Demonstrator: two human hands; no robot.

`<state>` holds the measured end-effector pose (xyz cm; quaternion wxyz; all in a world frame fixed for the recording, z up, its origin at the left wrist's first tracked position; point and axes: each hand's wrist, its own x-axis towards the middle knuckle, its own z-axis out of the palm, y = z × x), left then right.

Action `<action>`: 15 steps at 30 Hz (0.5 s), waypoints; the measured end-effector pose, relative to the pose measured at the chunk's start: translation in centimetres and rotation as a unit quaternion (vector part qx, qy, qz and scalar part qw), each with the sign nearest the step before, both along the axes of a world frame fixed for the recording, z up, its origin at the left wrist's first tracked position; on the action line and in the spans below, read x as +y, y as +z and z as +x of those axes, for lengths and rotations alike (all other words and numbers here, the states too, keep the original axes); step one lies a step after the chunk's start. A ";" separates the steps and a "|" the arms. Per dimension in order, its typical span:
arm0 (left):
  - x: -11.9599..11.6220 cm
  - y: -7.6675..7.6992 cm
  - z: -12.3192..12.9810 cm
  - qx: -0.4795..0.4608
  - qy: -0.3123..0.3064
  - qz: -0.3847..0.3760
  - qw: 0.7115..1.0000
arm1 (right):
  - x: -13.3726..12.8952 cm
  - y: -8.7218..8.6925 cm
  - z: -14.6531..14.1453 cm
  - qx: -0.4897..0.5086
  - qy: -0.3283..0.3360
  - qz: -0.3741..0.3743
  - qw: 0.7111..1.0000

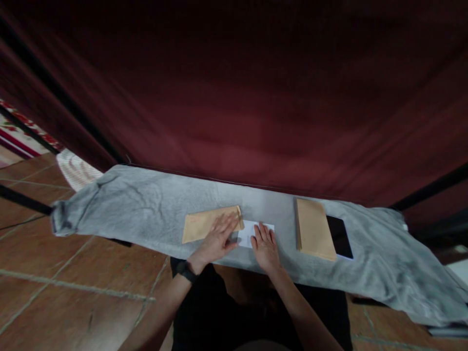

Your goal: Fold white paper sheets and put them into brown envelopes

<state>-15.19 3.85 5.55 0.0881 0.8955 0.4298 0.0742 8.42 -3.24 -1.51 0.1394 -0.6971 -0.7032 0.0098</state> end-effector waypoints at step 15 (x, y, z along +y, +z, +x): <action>-7.3 -5.5 5.4 -0.032 -0.034 0.070 0.996 | 0.1 -0.5 1.0 -0.004 0.006 0.003 1.000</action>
